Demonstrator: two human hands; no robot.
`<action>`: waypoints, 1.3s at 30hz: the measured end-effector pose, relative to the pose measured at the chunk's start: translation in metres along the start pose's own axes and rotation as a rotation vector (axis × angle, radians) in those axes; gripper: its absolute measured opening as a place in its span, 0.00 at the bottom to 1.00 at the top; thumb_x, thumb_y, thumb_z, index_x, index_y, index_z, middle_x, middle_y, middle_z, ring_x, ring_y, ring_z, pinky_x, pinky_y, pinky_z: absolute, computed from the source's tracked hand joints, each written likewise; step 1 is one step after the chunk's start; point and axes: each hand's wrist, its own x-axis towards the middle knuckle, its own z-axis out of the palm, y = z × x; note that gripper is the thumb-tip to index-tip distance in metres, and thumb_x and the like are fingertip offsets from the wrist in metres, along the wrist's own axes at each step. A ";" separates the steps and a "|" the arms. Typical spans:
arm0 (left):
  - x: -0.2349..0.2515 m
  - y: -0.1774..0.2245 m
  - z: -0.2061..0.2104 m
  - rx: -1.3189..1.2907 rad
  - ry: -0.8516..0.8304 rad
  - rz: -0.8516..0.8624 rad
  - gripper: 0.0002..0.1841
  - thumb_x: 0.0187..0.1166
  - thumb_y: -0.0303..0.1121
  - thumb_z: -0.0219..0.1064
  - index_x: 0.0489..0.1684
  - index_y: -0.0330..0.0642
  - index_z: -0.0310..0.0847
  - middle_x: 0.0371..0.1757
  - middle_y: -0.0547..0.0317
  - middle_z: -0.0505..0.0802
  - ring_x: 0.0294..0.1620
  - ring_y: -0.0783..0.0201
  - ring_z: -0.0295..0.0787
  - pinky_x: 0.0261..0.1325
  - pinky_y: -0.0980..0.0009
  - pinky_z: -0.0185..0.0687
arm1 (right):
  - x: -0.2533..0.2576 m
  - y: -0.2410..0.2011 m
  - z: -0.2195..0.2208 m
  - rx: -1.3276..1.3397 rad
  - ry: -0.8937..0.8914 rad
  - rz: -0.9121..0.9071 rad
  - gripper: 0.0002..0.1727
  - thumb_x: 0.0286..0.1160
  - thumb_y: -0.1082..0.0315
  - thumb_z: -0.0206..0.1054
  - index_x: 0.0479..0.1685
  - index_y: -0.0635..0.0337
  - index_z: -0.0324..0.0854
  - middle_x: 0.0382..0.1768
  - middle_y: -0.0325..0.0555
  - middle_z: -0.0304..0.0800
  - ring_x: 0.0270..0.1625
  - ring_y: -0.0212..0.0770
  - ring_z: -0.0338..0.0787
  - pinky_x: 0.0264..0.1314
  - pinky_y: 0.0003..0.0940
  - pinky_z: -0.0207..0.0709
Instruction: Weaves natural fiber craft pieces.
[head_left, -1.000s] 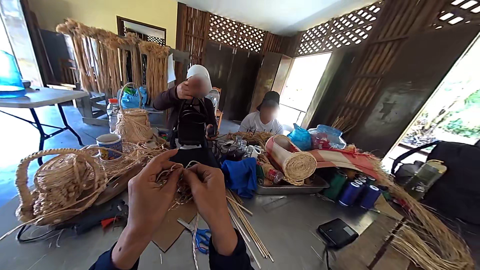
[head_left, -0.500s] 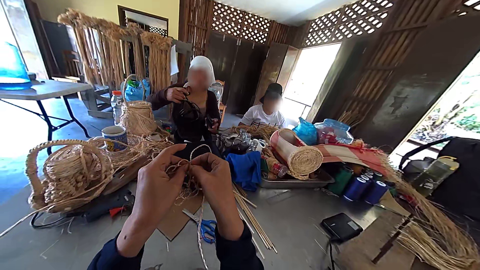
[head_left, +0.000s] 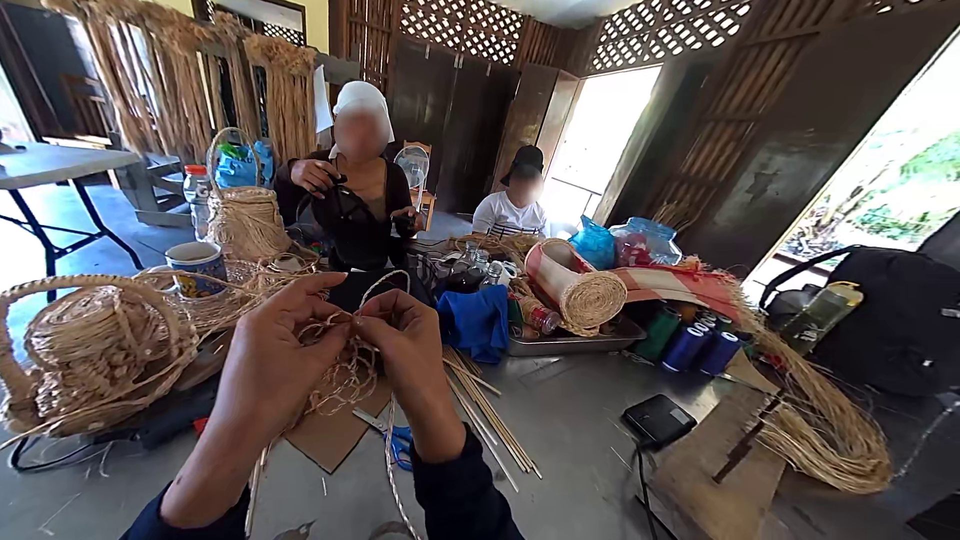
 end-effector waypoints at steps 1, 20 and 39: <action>0.001 -0.001 -0.003 -0.012 -0.007 -0.011 0.26 0.66 0.23 0.73 0.69 0.40 0.80 0.36 0.68 0.95 0.31 0.79 0.91 0.35 0.82 0.87 | 0.000 0.002 0.002 0.025 -0.011 -0.031 0.03 0.69 0.81 0.69 0.31 0.67 0.83 0.28 0.41 0.86 0.32 0.24 0.84 0.38 0.18 0.79; -0.003 0.003 -0.013 -0.295 0.026 -0.046 0.33 0.57 0.25 0.70 0.72 0.45 0.80 0.39 0.71 0.95 0.36 0.76 0.93 0.38 0.80 0.90 | -0.012 0.017 0.027 0.257 0.093 -0.250 0.03 0.70 0.82 0.66 0.36 0.68 0.84 0.33 0.44 0.88 0.36 0.27 0.88 0.43 0.22 0.85; 0.001 0.001 -0.017 -0.383 0.001 -0.116 0.34 0.55 0.15 0.73 0.71 0.39 0.79 0.36 0.63 0.93 0.34 0.71 0.92 0.39 0.74 0.92 | -0.009 0.022 0.021 0.305 0.016 -0.265 0.06 0.72 0.80 0.66 0.41 0.61 0.85 0.34 0.38 0.91 0.39 0.27 0.90 0.47 0.24 0.86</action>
